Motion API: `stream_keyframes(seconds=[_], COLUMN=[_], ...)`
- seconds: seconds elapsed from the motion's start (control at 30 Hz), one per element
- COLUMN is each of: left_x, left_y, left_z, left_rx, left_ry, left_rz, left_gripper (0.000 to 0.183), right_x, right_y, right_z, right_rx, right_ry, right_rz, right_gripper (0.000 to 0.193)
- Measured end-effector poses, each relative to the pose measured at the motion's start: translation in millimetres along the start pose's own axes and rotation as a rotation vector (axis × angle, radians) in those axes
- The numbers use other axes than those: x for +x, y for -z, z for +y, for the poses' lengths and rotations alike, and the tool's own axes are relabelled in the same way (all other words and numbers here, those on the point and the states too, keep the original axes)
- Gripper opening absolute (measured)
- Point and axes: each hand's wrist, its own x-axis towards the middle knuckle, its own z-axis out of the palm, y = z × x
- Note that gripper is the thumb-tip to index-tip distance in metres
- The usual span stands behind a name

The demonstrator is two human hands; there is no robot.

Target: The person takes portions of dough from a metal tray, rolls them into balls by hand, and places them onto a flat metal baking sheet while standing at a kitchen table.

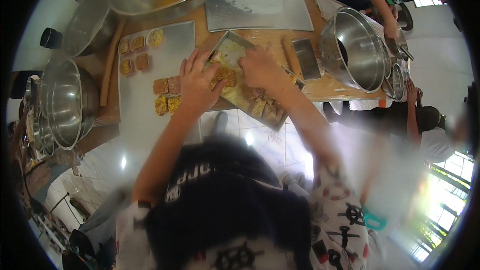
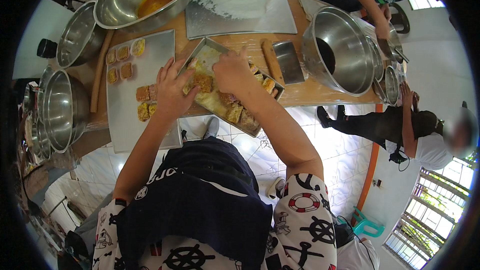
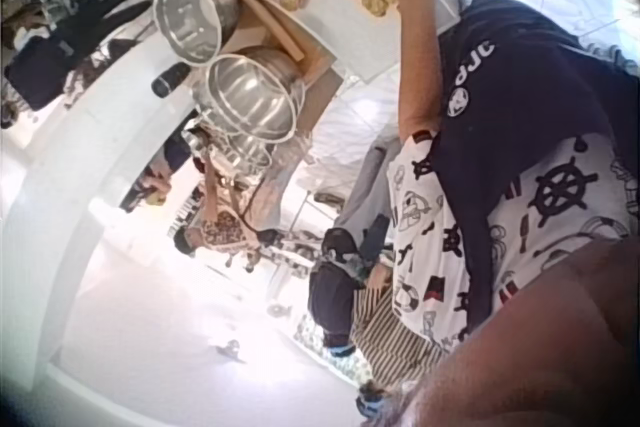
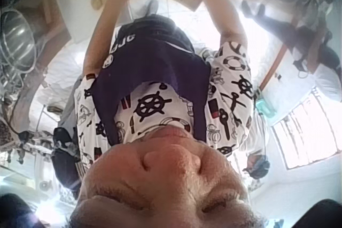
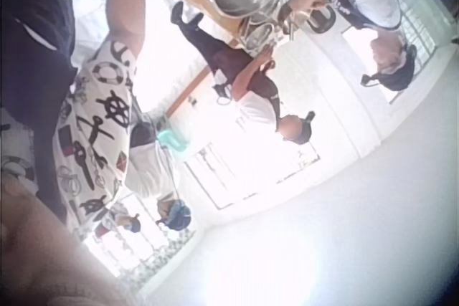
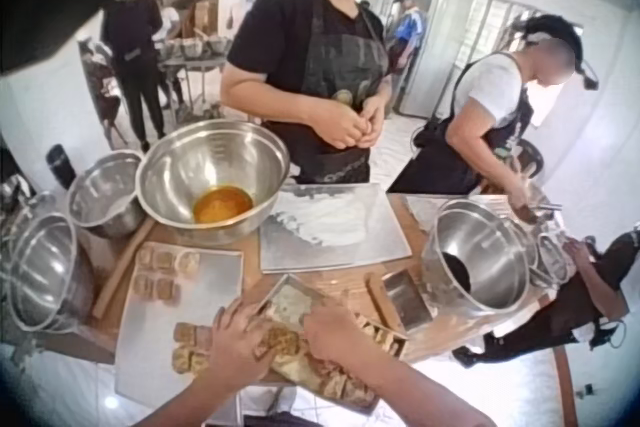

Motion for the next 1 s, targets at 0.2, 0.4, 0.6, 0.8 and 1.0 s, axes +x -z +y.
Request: stream_keyframes(seconds=[0.2,0.4,0.6,0.8,1.0], left_x=[-2,-7,-9,-5,-14], left_y=[2,3,3,1,2], left_z=[-2,-8,-14,-12,-18], left_rx=[-0.002,-0.059,-0.085,-0.11,-0.116], left_ry=[0.015,0.043,0.062,0.033,0.036], left_rz=[0.006,0.038,0.074,0.087,0.124], left_gripper=[0.046,0.043,0.044,0.045,0.044], right_x=[30,47,44,40,28], right_y=[5,-12,-7,-28,-33], right_z=[-12,7,18,-2,-25], right_rx=[-0.05,0.385,0.361,0.123,0.186], right_ry=[-0.045,-0.128,-0.2,-0.31,-0.292], right_rz=[-0.258,0.251,0.129,-0.088,0.172], right_gripper=[0.022,0.023,0.025,0.026,0.03])
